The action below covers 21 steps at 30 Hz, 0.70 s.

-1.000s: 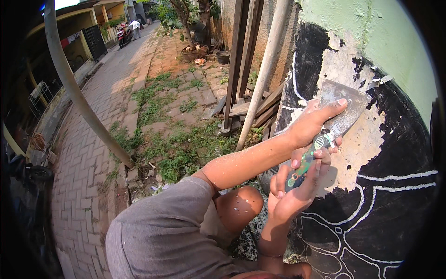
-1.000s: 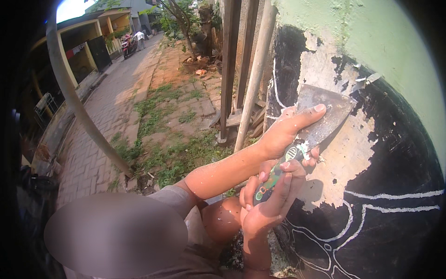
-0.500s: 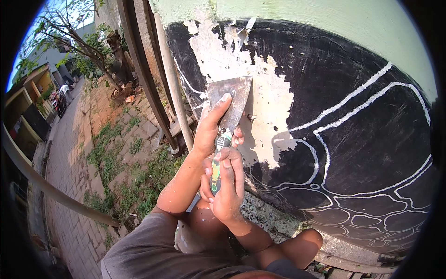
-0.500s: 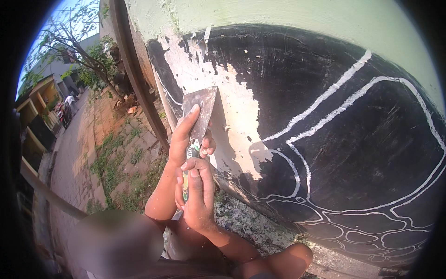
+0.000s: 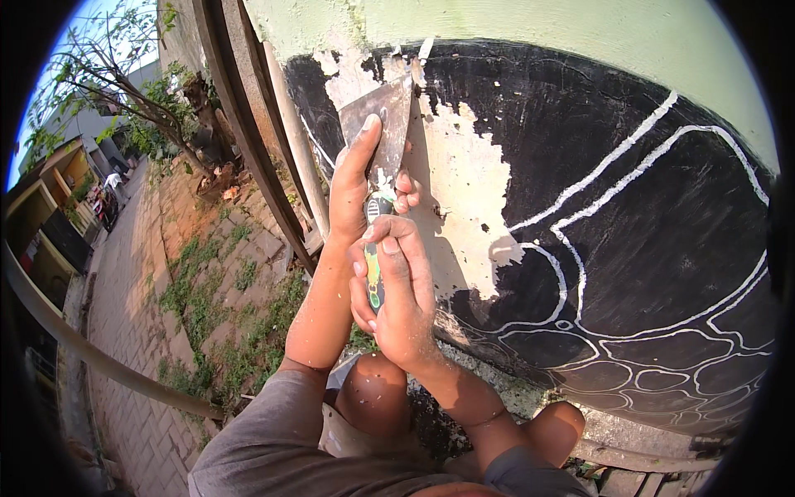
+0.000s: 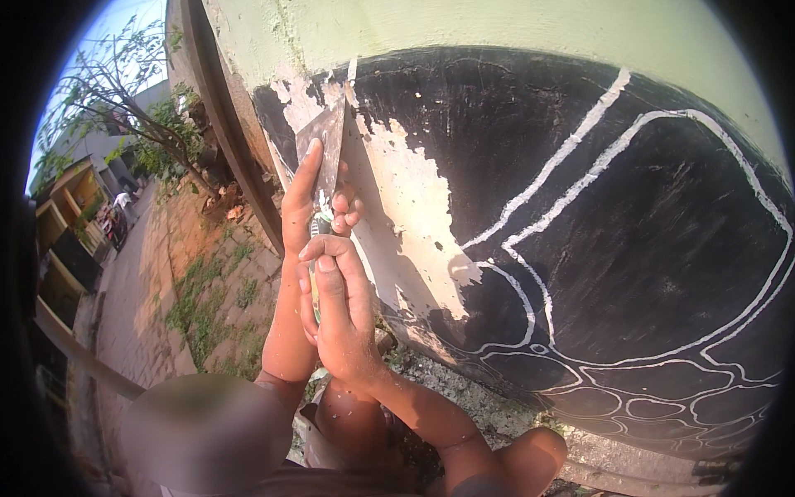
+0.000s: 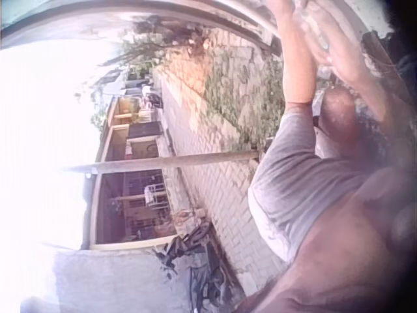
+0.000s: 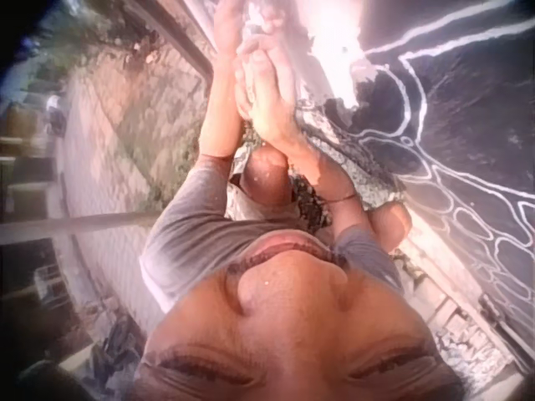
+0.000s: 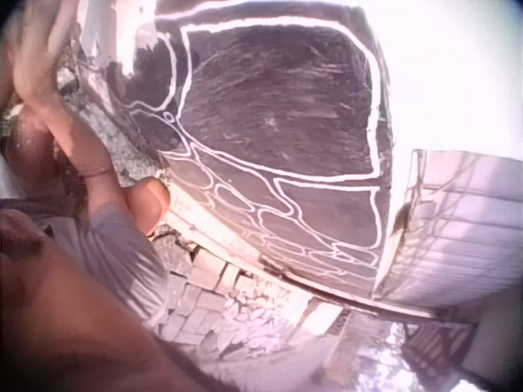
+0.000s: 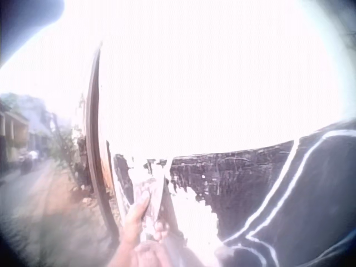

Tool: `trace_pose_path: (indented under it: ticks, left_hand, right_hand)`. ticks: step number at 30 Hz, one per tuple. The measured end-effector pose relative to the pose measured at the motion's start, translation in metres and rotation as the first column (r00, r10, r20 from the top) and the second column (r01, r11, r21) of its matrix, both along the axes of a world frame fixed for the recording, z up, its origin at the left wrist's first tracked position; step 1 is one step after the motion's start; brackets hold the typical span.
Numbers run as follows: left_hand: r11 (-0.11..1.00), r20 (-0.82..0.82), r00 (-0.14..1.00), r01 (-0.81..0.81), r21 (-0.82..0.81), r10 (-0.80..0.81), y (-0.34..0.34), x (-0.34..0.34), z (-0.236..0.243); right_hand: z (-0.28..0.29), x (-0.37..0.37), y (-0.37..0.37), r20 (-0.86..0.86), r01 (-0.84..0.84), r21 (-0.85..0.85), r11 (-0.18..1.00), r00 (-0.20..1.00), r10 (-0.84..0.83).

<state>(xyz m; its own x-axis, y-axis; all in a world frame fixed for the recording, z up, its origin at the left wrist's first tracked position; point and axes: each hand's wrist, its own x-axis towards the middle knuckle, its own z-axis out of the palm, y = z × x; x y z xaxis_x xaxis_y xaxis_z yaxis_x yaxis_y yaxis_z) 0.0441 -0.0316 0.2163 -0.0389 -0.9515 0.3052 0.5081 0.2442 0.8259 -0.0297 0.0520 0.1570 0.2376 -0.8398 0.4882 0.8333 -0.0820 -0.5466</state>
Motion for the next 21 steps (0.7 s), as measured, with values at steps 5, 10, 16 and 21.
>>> trace_pose_path:
  ticks: [5, 10, 16, 21]
  left_hand:
    - [0.998, 0.023, 0.999, 0.023, 0.06, -0.024, 0.001, -0.003, -0.014]
    - [0.996, 0.026, 0.999, 0.028, 0.08, -0.03, 0.018, -0.015, -0.02]
    - [0.997, -0.008, 0.999, 0.036, 0.073, -0.035, 0.009, -0.014, -0.019]
    - [0.998, -0.035, 0.998, 0.053, 0.046, -0.051, 0.01, -0.012, -0.017]
  right_hand:
    - [-0.015, 0.003, 0.005, 0.026, 0.066, -0.011, 0.998, 0.997, -0.066]
    - [-0.031, 0.0, 0.019, 0.034, 0.102, -0.013, 0.995, 0.994, -0.102]
    - [-0.02, -0.005, 0.013, 0.014, 0.065, 0.032, 0.997, 0.998, -0.065]
    - [-0.023, -0.002, 0.014, 0.032, 0.049, -0.011, 0.999, 0.998, -0.049]
